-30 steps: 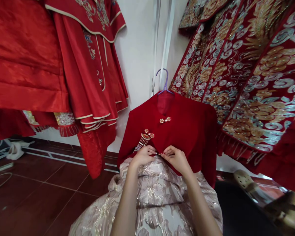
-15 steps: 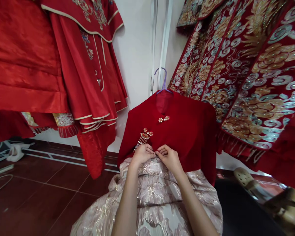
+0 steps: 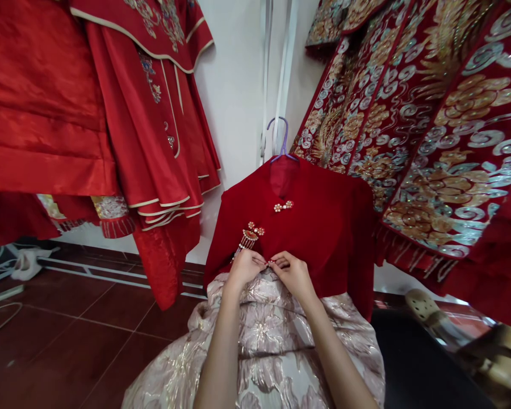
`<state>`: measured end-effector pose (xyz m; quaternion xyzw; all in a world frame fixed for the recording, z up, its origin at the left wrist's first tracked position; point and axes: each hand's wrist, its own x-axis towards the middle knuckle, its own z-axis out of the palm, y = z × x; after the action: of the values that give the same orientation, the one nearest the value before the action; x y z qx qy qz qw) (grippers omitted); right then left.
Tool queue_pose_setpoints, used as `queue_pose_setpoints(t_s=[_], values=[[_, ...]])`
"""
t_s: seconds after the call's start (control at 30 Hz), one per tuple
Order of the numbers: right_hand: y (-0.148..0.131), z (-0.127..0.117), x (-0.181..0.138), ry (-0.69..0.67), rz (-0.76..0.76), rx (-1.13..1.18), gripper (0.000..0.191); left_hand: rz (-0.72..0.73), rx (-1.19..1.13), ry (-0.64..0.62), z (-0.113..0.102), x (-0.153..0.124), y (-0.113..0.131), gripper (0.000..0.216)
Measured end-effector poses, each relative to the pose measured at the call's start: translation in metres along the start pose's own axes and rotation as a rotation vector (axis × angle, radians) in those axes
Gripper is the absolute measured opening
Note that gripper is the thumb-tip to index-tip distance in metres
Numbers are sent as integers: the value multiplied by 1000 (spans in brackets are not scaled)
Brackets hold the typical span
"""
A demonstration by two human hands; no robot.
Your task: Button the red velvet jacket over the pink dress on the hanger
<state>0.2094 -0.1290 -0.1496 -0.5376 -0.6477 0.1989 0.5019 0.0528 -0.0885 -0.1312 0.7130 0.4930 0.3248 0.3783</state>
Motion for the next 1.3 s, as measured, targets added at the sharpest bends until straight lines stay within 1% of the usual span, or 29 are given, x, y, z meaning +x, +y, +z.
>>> queue_pose_setpoints(t_s=[0.17, 0.33, 0.4, 0.43, 0.5, 0.53, 0.6, 0.67, 0.73, 0.83, 0.93, 1.07, 1.17, 1.3], values=[[0, 1, -1, -4, -9, 4, 13, 50, 119, 35, -3, -4, 0, 12], [-1, -1, -1, -6, -17, -17, 14, 104, 158, 46, -2, -6, 3, 12], [-5, -7, -1, -11, -7, -27, 15, 103, 176, 111, -3, -6, 4, 14], [-7, -11, 0, 1, -3, -29, 16, 98, 191, 173, -5, -6, 5, 16], [-14, -23, 0, 59, 6, -16, 19, 94, 204, 309, -9, -7, 7, 19], [-18, -29, -1, 98, 12, -1, 21, 94, 197, 356, -13, -8, 7, 20], [-26, -39, -1, 158, 24, 42, 24, 88, 167, 394, -19, -9, 9, 18], [-31, -45, -2, 184, 31, 82, 26, 81, 155, 369, -22, -11, 10, 15], [-33, -47, -3, 185, 30, 100, 27, 72, 166, 291, -22, -12, 9, 14], [-32, -44, -3, 165, 31, 100, 28, 79, 171, 131, -16, -12, 8, 15], [-27, -42, -2, 136, 15, 83, 27, 102, 187, 48, -6, -10, 8, 14], [-19, -45, 0, 126, 10, 68, 27, 72, 185, 32, 1, -6, 7, 11], [-17, -47, 0, 125, 14, 62, 27, 67, 139, 45, 4, -3, 5, 12], [-19, -44, -1, 113, 6, 32, 26, 95, 112, 87, 6, -2, 1, 13]])
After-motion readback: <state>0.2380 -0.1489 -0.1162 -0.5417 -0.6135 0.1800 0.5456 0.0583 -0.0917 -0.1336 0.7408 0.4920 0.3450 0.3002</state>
